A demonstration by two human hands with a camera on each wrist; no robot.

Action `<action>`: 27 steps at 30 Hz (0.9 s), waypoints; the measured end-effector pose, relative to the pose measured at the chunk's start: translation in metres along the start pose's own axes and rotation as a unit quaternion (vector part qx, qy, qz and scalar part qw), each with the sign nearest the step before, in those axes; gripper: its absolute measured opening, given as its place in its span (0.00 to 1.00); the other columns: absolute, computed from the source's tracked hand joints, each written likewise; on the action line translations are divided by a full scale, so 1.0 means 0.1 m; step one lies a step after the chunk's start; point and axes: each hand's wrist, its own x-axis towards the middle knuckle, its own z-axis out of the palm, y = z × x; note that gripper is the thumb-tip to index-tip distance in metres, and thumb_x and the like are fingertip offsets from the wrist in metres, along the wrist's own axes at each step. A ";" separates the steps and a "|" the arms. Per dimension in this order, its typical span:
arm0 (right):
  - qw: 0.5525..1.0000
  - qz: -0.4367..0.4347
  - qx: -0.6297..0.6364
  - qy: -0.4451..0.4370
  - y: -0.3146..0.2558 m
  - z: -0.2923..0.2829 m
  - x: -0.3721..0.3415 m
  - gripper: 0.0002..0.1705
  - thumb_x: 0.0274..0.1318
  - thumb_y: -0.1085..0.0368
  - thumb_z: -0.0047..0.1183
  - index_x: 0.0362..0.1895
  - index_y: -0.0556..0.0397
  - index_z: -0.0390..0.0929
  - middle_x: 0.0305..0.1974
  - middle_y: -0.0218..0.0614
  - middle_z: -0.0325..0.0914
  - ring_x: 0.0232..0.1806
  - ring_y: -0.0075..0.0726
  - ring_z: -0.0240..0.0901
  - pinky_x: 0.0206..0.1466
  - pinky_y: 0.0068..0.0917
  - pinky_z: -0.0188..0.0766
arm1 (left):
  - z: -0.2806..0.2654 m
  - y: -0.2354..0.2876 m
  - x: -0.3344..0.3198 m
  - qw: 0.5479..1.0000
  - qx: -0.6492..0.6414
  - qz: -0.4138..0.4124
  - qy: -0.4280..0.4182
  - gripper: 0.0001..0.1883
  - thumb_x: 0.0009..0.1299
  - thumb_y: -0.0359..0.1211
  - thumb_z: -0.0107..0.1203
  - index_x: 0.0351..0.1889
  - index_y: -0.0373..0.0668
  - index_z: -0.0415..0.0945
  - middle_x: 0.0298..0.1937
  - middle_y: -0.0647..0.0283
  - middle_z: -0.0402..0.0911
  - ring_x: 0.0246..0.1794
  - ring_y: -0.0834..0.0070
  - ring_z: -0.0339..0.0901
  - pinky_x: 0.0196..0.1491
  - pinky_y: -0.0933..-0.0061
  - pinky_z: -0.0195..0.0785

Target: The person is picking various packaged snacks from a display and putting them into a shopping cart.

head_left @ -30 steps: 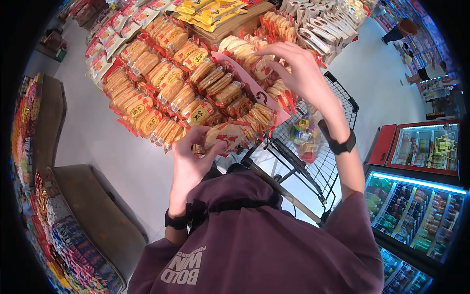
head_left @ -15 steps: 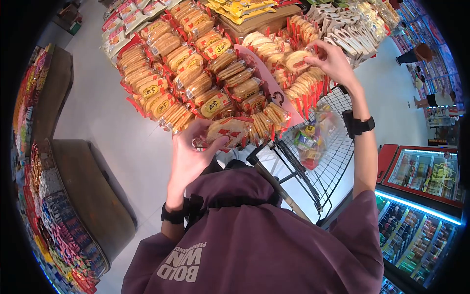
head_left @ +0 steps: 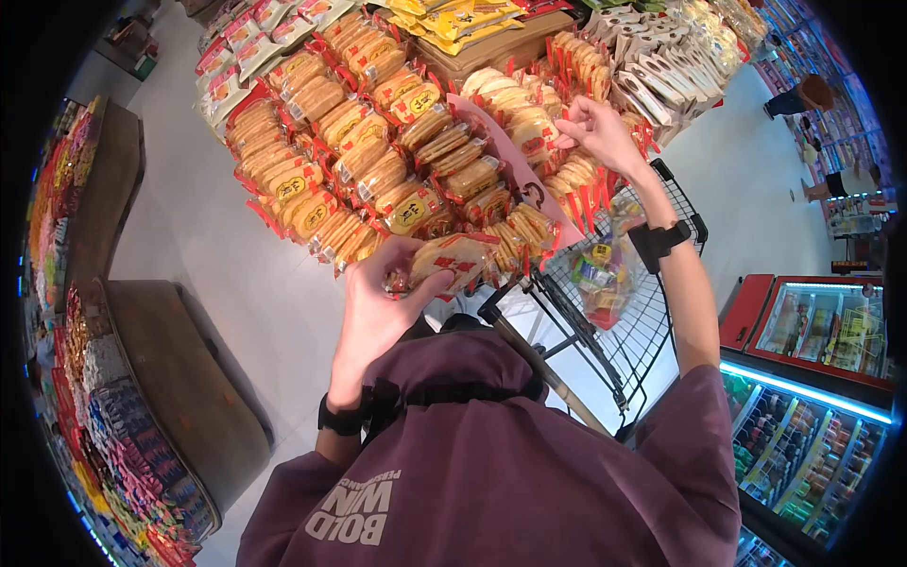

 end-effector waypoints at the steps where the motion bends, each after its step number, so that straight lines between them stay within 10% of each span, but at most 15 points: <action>1: 1.000 0.003 0.003 0.005 0.01 0.01 -0.02 0.13 0.69 0.68 0.55 0.33 0.54 0.63 0.30 0.33 0.78 0.37 0.30 0.85 0.39 0.23 0.81 | 0.01 -0.01 0.00 1.000 -0.013 0.000 -0.005 0.16 0.63 0.29 0.71 0.43 0.32 0.78 0.36 0.58 0.87 0.37 0.79 0.83 0.43 0.75 0.74; 9: 0.949 -0.084 -0.228 0.201 -0.62 0.03 -0.32 0.18 0.62 0.62 0.62 0.51 0.57 0.75 0.38 0.37 0.82 0.33 0.26 0.81 0.39 0.28 0.76 | 0.09 0.01 0.06 0.992 -0.121 -0.038 -0.003 0.17 0.65 0.27 0.69 0.48 0.30 0.77 0.39 0.57 0.88 0.39 0.78 0.84 0.42 0.76 0.77; 16: 0.967 -0.214 -0.096 -0.103 -1.26 0.86 -0.80 0.19 0.57 0.57 0.65 0.50 0.50 0.82 0.34 0.36 0.80 0.42 0.34 0.77 0.52 0.35 0.70 | 0.19 -0.03 0.13 0.981 -0.191 -0.036 -0.001 0.19 0.64 0.29 0.70 0.51 0.31 0.79 0.39 0.57 0.88 0.35 0.80 0.83 0.37 0.76 0.78; 20: 0.952 -0.209 -0.177 -0.137 -1.18 0.96 -0.80 0.16 0.53 0.61 0.65 0.46 0.53 0.82 0.36 0.41 0.79 0.45 0.43 0.76 0.56 0.37 0.68 | 0.18 -0.04 0.13 0.994 -0.109 0.003 0.002 0.17 0.65 0.28 0.69 0.50 0.32 0.81 0.40 0.59 0.88 0.35 0.79 0.84 0.37 0.76 0.78; 27: 0.970 -0.044 -0.238 0.032 -0.88 -0.15 -0.58 0.19 0.55 0.66 0.66 0.50 0.57 0.80 0.38 0.29 0.78 0.37 0.26 0.67 0.45 0.26 0.68 | 0.10 -0.19 0.10 0.986 -0.130 -0.041 0.099 0.10 0.69 0.27 0.64 0.46 0.34 0.83 0.37 0.61 0.88 0.34 0.80 0.84 0.35 0.78 0.76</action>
